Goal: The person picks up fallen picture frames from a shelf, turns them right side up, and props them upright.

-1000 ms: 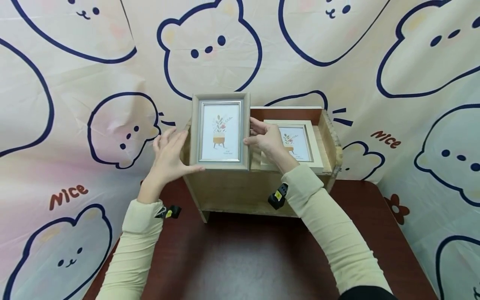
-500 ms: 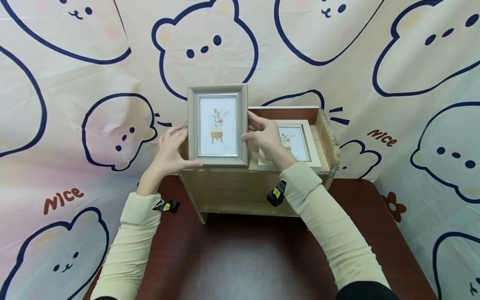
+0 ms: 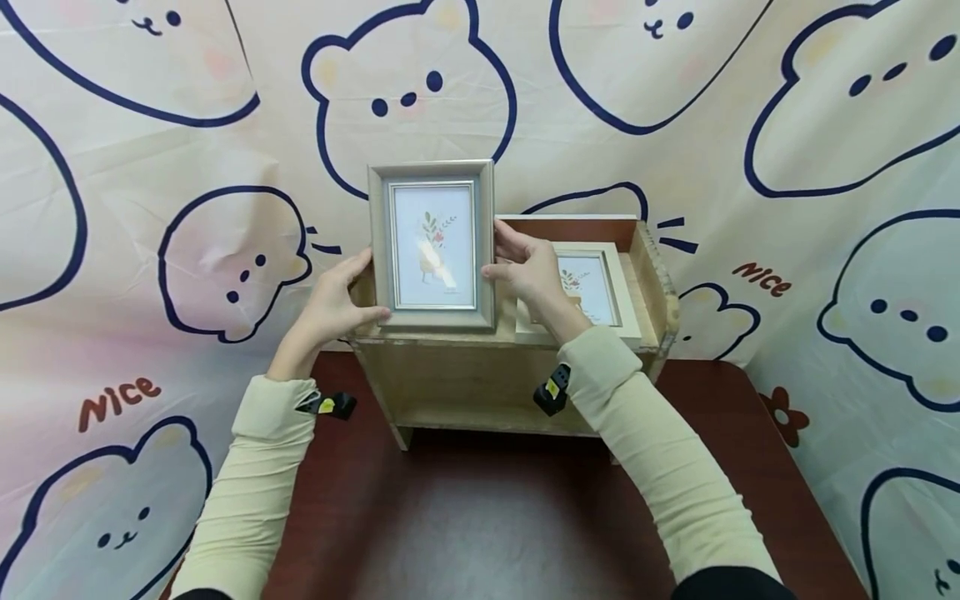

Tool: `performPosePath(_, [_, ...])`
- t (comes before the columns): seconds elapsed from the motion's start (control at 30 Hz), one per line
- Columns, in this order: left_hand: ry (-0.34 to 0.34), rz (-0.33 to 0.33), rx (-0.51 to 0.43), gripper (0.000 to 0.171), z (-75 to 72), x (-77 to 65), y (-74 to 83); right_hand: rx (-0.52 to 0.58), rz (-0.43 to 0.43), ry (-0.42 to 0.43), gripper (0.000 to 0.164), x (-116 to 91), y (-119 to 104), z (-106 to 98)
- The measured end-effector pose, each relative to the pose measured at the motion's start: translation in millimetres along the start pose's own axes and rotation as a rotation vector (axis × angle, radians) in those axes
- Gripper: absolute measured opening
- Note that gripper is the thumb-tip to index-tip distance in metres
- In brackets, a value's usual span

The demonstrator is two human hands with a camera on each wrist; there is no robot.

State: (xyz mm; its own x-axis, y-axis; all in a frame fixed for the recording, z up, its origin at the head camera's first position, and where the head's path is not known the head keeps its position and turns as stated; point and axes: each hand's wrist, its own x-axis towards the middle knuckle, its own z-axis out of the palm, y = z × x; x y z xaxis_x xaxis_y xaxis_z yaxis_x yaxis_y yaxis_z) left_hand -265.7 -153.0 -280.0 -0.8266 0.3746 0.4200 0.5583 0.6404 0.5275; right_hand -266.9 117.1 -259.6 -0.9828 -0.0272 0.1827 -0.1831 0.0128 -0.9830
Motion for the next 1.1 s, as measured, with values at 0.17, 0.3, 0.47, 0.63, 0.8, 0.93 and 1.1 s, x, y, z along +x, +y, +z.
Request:
performPosePath(0.17, [-0.018, 0.0, -0.205, 0.089, -3.9, 0.1, -3.0, 0.015, -0.037, -0.013, 0.069, -0.4, 2.1, 0.6])
performPosePath(0.3, [-0.006, 0.028, -0.331, 0.091, -5.1, 1.0, -5.4, 0.028, -0.093, -0.034, 0.07, 0.6, 2.9, 0.0])
performPosePath(0.47, [0.022, 0.056, -0.364, 0.088, -8.2, 0.1, 1.3, 0.031, -0.136, -0.038, 0.071, 1.9, 2.0, -0.7])
performPosePath(0.63, [0.07, 0.082, -0.388, 0.084, -8.4, 0.9, 1.8, 0.013, -0.144, -0.032, 0.072, 1.5, -1.0, -0.1])
performPosePath(0.8, [0.071, 0.066, -0.449, 0.086, -5.1, 4.7, -3.9, 0.024, -0.149, -0.026, 0.072, 1.5, -0.7, -0.4])
performPosePath(0.93, [0.063, 0.062, -0.462, 0.09, -4.4, 6.5, -3.5, 0.005, -0.153, -0.03, 0.072, 0.6, -0.4, -1.0])
performPosePath(1.1, [0.049, 0.07, -0.43, 0.095, -3.1, 7.8, -2.2, -0.072, -0.203, -0.034, 0.072, 0.2, -2.6, -3.2])
